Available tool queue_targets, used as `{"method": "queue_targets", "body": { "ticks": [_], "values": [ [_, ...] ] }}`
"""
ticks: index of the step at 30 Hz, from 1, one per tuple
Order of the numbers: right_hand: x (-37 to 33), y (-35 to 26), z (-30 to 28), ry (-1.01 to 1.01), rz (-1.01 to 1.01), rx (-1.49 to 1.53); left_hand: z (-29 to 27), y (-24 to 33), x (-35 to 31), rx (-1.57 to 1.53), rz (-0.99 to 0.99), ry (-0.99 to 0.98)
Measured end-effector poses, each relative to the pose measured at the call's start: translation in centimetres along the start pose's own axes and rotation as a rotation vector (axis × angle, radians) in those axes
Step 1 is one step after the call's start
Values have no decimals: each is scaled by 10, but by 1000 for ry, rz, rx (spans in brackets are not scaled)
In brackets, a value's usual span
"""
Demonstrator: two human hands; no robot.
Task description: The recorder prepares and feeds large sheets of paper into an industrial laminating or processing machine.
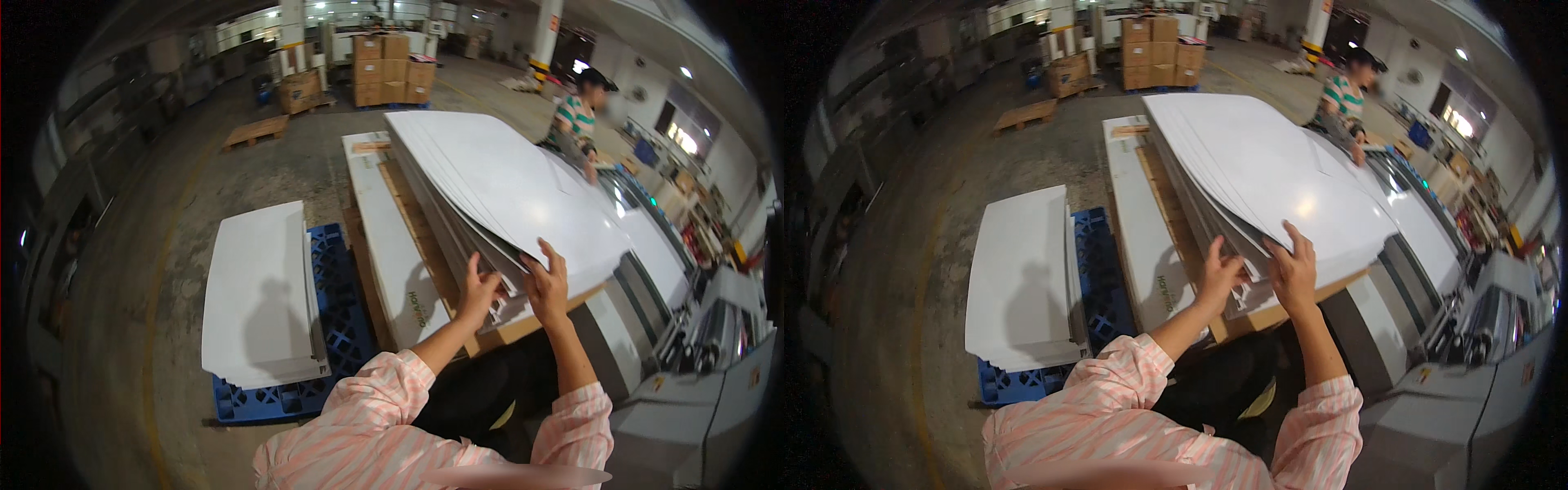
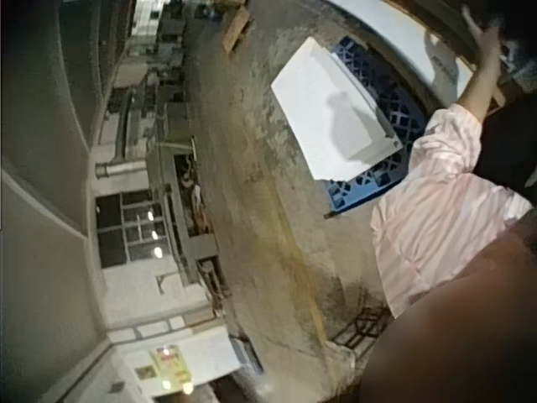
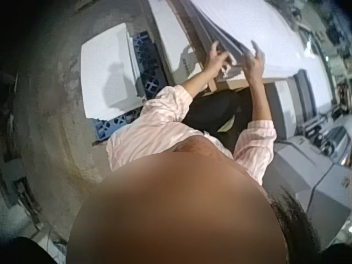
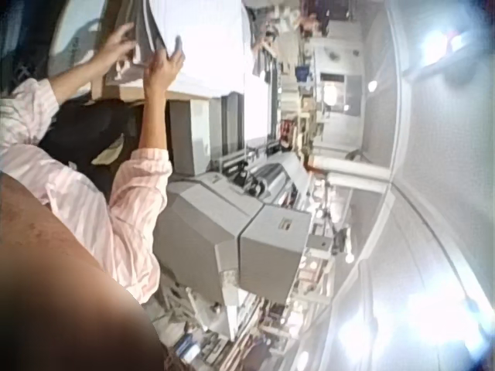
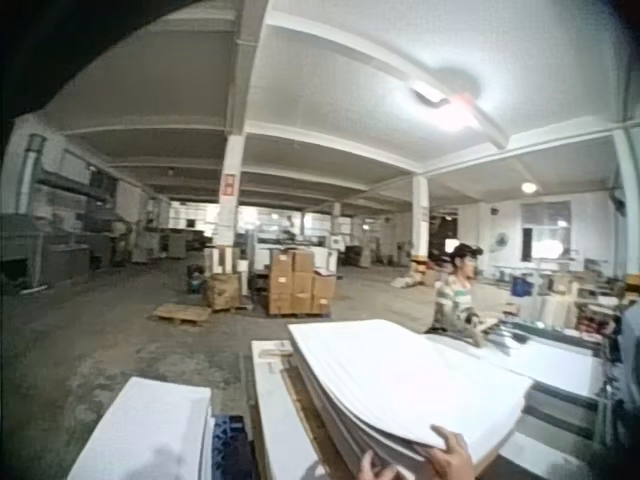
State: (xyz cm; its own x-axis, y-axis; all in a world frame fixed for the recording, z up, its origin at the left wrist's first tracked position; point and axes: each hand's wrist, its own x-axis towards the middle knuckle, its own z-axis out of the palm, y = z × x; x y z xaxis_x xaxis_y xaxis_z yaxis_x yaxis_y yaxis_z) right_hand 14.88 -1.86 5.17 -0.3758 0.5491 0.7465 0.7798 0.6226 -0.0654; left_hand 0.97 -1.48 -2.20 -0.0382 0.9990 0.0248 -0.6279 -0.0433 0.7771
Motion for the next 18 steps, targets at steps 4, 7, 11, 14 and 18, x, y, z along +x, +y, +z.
{"method": "queue_targets", "body": {
  "ticks": [4, 7, 11, 14, 18],
  "values": [
    [2, 28, 18, -8, 131, 191, 18, 5, -3, 216, 104, 67],
    [29, 31, 15, -25, 740, 821, 13, 3, 2, 393, 241, 109],
    [46, 24, -6, 179, 766, 869, -4, -11, 5, 426, 181, -49],
    [17, 25, 15, 149, 367, 478, 13, -9, -3, 337, 176, -67],
    [-7, 16, 15, -185, 302, 309, 9, -3, -5, 469, 135, -87]
  ]
}}
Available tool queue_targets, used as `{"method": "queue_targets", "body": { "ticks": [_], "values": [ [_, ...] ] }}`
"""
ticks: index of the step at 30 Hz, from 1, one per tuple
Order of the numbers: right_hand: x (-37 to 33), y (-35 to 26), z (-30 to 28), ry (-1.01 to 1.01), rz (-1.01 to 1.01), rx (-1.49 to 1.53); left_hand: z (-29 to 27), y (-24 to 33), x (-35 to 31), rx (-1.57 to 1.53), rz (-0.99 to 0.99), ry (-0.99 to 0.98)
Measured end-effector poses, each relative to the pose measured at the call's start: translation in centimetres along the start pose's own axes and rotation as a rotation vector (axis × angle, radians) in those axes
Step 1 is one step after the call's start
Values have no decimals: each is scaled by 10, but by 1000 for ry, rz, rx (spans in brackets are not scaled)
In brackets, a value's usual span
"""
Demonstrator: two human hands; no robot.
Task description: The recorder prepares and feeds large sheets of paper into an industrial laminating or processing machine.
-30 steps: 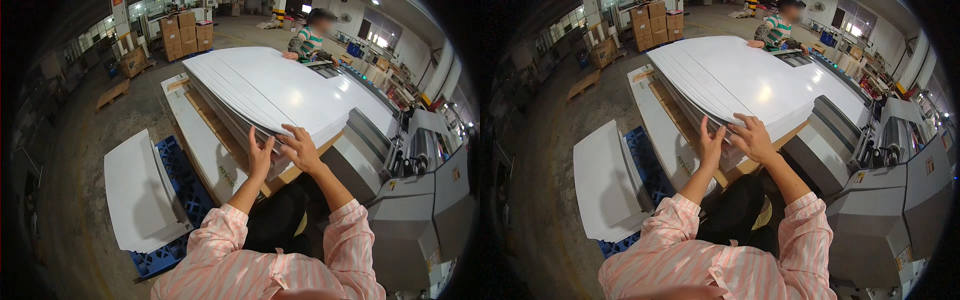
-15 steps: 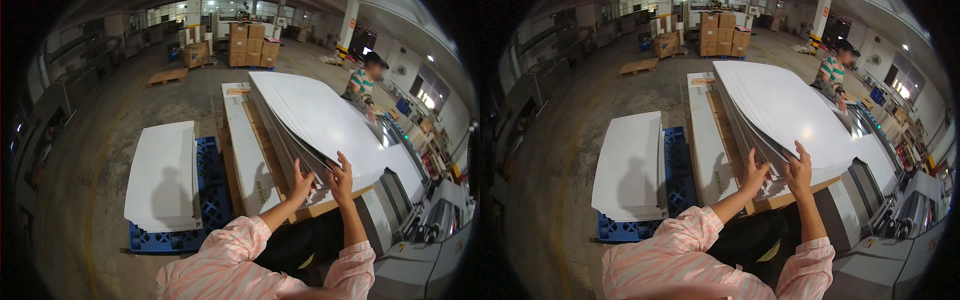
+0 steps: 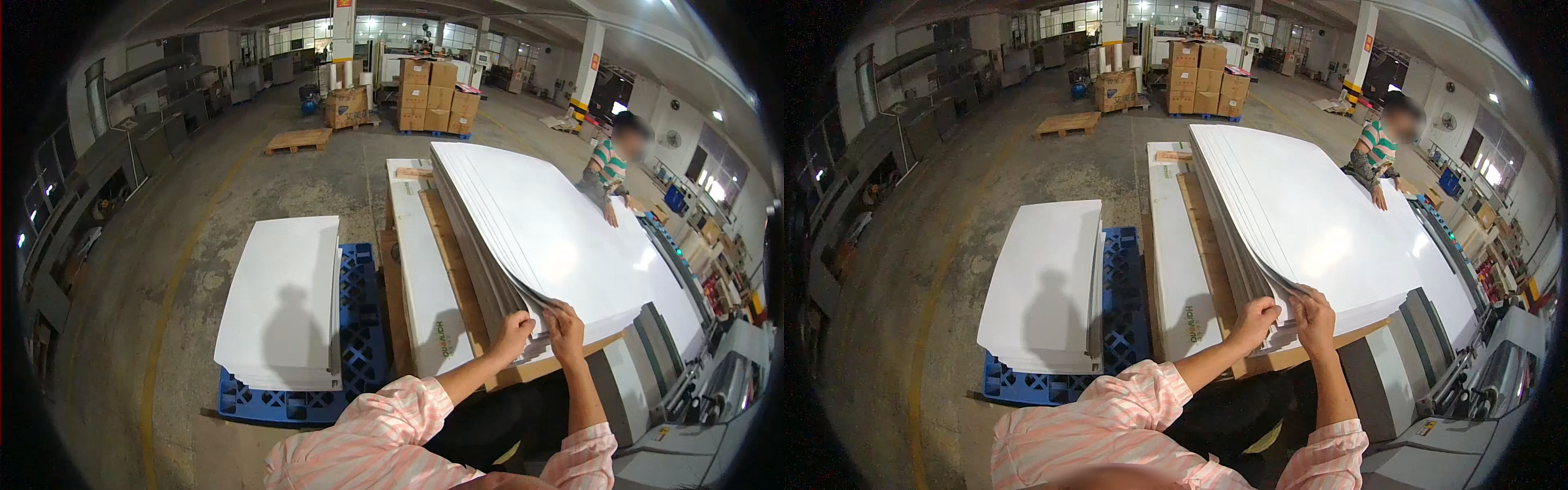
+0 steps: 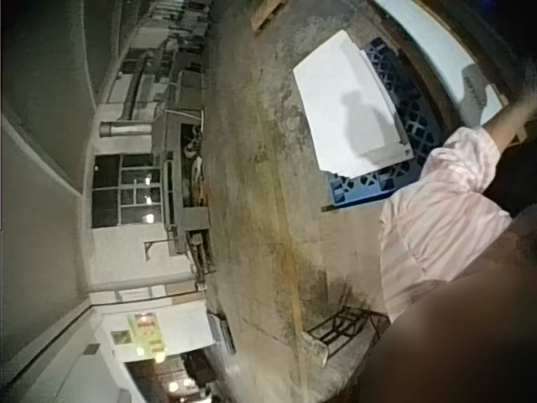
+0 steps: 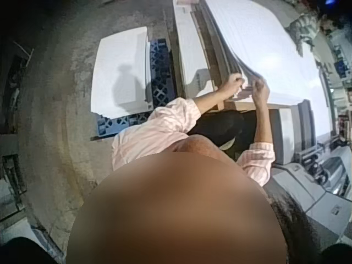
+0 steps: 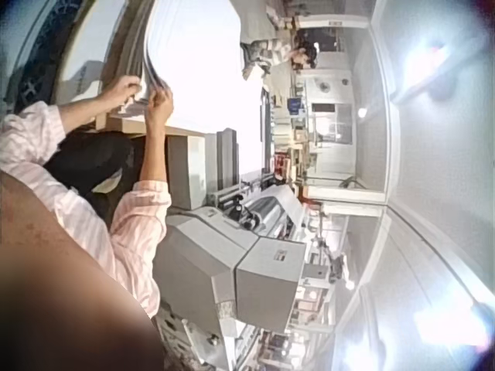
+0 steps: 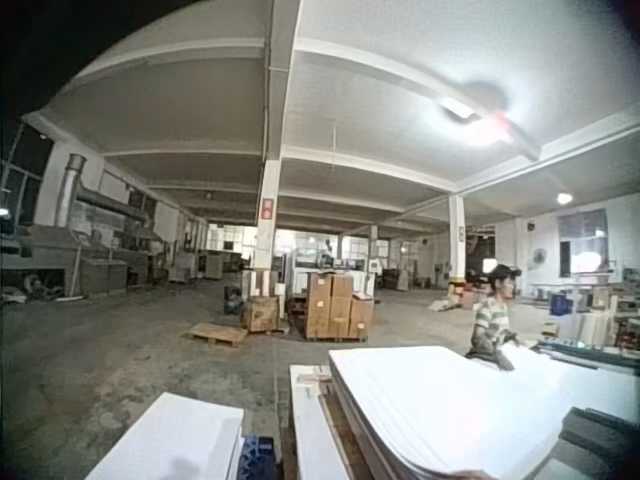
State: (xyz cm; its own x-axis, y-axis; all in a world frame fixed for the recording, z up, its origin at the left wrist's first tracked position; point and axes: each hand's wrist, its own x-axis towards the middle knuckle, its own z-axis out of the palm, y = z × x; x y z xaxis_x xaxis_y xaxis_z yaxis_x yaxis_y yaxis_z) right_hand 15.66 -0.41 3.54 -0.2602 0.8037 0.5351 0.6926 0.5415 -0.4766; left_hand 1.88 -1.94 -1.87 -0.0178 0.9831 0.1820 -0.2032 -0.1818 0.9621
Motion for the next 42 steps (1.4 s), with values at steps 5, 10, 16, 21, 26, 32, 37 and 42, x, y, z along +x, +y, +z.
{"method": "queue_targets", "body": {
  "ticks": [5, 10, 16, 21, 26, 32, 37, 42],
  "values": [
    [-3, -5, 0, -27, -120, 2, -7, -13, 2, -17, 40, -5],
    [3, -15, -14, -4, -337, -225, -10, 7, -2, -79, -88, -76],
    [39, 1, -21, 252, 380, 727, -12, -6, 6, 103, 164, -57],
    [7, 7, -7, 244, -124, 122, -10, 1, 2, 70, 78, -64],
    [-18, 2, 3, -58, -145, -139, -8, -5, 0, -86, -66, -45],
    [-8, -20, -7, 48, -352, -344, -23, -21, 3, -444, -100, -105],
    [0, -18, -18, -18, -514, -415, -13, -8, 8, -407, -62, -40],
    [-11, -6, -20, -14, -318, -339, -16, -7, 11, -389, -129, -61]
  ]
}}
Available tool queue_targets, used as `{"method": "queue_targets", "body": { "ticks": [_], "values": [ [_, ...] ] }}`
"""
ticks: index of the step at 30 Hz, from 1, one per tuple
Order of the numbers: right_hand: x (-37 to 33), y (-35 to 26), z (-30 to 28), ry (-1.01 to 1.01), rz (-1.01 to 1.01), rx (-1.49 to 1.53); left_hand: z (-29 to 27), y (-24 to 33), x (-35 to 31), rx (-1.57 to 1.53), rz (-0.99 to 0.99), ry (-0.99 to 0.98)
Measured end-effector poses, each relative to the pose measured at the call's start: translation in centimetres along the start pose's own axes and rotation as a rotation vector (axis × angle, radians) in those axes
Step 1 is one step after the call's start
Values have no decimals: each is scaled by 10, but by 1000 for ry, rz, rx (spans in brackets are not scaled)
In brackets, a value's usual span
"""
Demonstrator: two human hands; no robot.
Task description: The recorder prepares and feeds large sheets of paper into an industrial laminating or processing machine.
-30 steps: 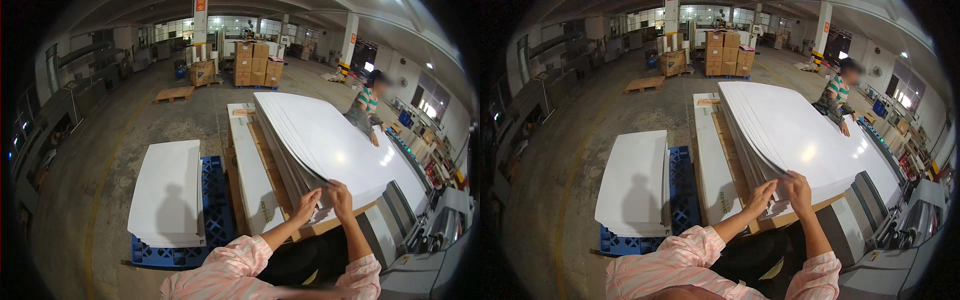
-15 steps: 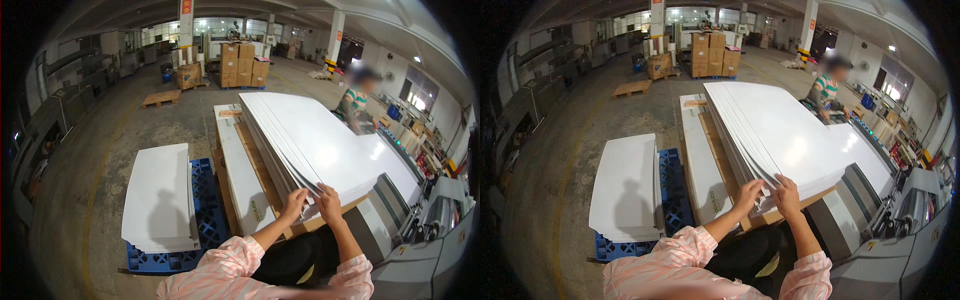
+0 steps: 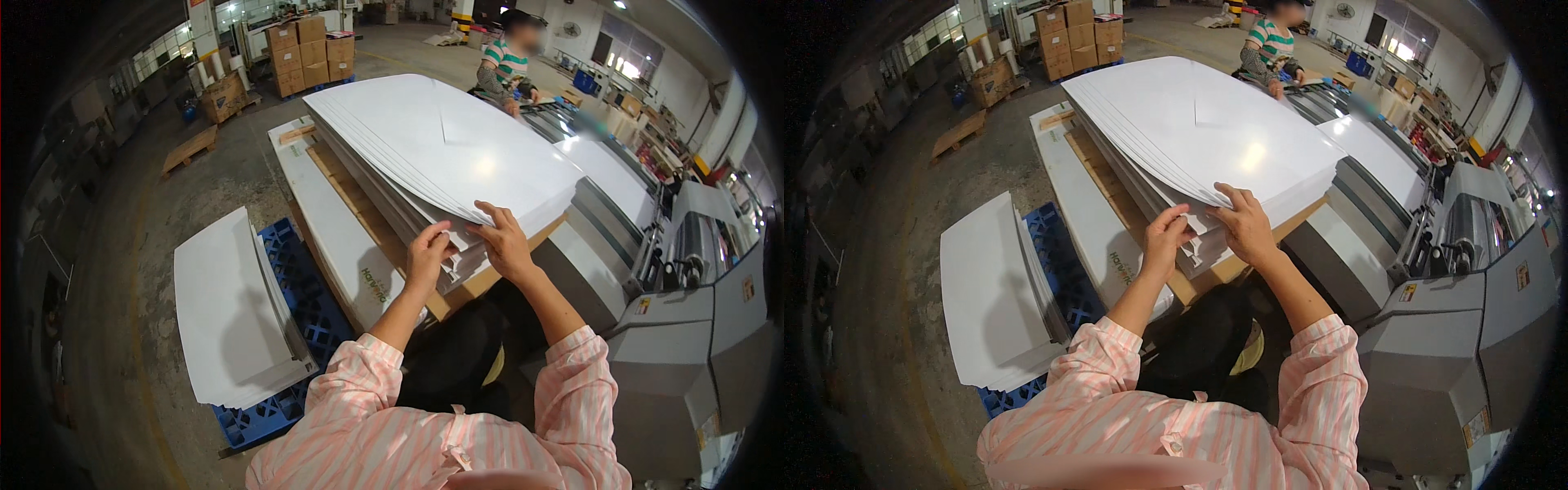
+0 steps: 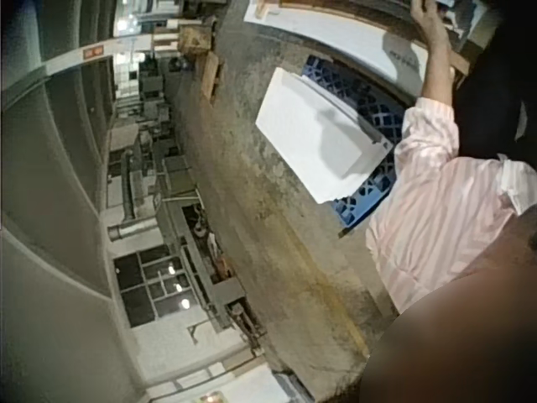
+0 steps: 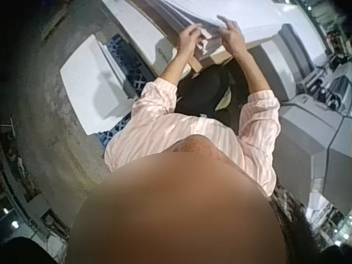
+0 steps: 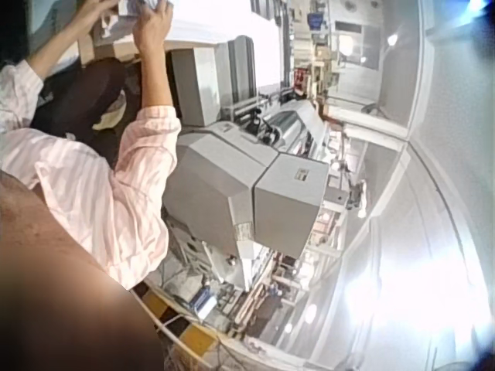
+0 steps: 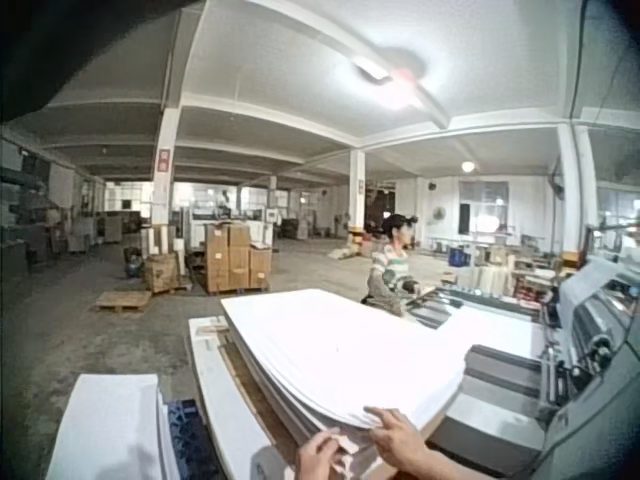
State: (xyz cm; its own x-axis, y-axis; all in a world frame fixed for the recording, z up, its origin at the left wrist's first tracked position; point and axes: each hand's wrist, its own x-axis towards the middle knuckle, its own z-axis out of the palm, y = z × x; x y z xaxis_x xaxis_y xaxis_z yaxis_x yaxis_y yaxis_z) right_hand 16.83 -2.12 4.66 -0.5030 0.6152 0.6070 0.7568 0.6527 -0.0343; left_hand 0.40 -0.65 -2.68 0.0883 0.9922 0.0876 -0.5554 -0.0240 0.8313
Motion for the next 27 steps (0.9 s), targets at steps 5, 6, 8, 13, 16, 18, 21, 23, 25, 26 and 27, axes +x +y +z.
{"method": "queue_targets", "body": {
  "ticks": [5, 6, 8, 13, 16, 18, 21, 23, 25, 26, 27],
  "values": [
    [-2, -9, 0, -13, 51, 111, 4, 1, -4, 31, 27, 25],
    [-3, -9, 0, -14, 51, 113, 5, 2, -5, 42, 72, 26],
    [-3, -9, 0, -26, 64, 158, 8, 2, -9, 53, 119, 30],
    [-1, -10, -1, -11, 131, 242, 18, -3, -10, 29, 215, 153],
    [3, -16, 0, -23, 234, 229, 11, -6, -6, 154, 201, 196],
    [8, -23, -1, -46, 293, 167, 11, -6, -2, 127, 193, 180],
    [15, -31, -6, -12, 289, 30, 15, -4, -2, 76, 171, 183],
    [17, -32, -8, -40, 337, -58, 17, -5, -1, 53, 157, 196],
    [20, -29, -5, -31, 337, -108, 15, -7, 0, 114, 211, 201],
    [20, -29, -4, -26, 337, -159, 13, -8, -1, 117, 212, 199],
    [20, -29, -6, -24, 340, -160, 13, -7, -2, 98, 185, 194]
  ]
}}
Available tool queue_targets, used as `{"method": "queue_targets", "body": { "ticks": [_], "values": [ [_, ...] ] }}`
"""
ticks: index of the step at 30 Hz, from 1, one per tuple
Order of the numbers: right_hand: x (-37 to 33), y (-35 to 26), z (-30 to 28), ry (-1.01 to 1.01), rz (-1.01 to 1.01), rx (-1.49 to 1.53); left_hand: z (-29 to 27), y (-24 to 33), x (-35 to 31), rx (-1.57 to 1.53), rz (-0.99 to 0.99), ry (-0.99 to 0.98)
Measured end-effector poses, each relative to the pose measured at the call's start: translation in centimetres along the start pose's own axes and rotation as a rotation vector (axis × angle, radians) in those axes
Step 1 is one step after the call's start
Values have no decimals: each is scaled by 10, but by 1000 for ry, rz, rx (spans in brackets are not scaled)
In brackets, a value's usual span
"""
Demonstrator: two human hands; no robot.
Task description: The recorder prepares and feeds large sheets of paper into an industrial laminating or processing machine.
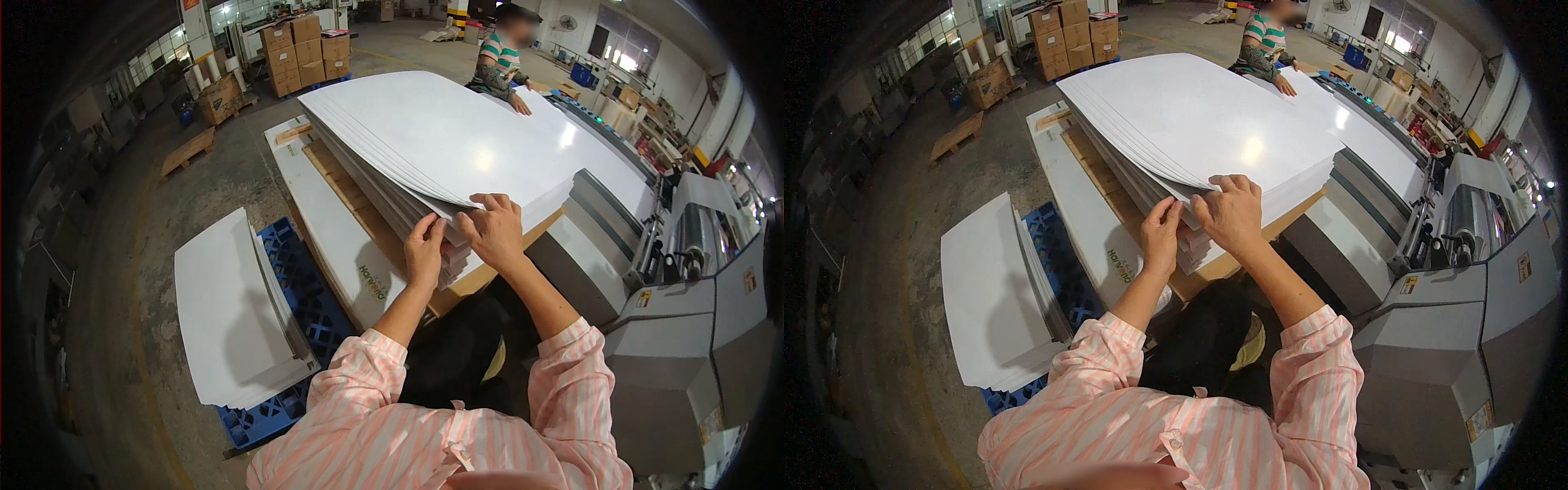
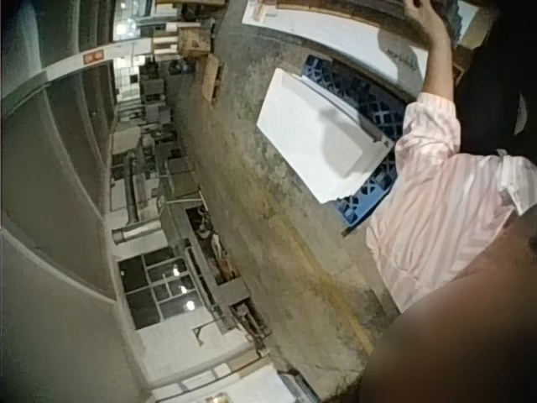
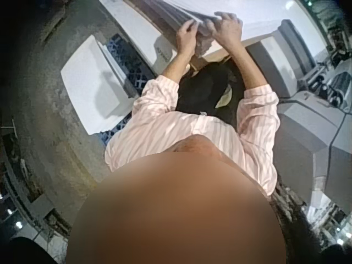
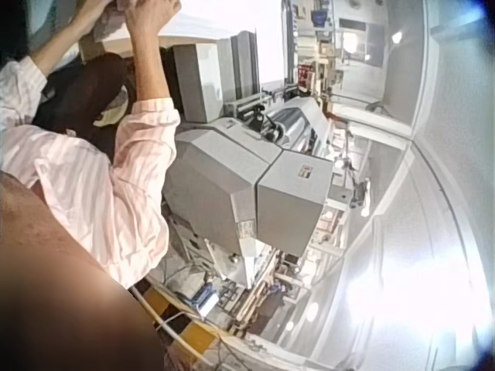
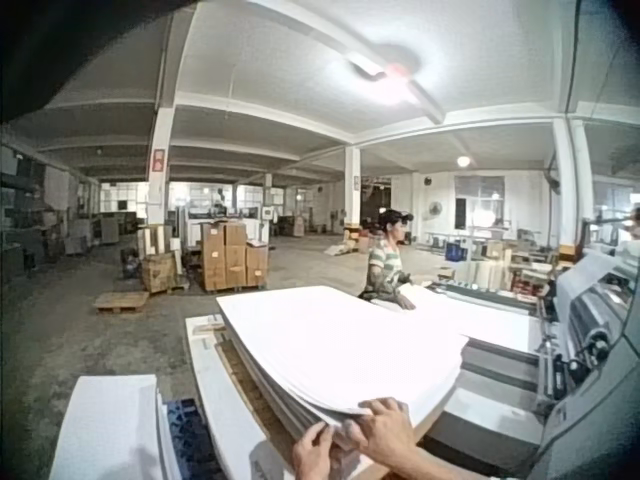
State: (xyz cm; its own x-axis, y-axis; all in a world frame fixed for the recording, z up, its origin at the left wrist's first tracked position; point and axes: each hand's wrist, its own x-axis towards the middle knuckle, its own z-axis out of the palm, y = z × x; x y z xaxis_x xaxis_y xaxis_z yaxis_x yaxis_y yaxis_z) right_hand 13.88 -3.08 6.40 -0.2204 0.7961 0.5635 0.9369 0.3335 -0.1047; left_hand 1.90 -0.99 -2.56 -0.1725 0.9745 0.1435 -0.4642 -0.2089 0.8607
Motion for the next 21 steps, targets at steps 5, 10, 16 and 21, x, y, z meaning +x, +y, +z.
{"method": "queue_targets", "body": {
  "ticks": [5, 10, 16, 21],
  "values": [
    [-2, 0, -2, -52, -29, 61, 2, 4, -1, -26, -36, -17],
    [9, 3, 2, -186, 168, 234, 5, 9, 4, 46, -62, 15],
    [15, 4, 5, 94, 20, 68, 0, 14, 2, 66, -119, -135],
    [8, 31, 4, 252, -361, 67, -1, 10, -6, 60, -160, -253]
  ]
}}
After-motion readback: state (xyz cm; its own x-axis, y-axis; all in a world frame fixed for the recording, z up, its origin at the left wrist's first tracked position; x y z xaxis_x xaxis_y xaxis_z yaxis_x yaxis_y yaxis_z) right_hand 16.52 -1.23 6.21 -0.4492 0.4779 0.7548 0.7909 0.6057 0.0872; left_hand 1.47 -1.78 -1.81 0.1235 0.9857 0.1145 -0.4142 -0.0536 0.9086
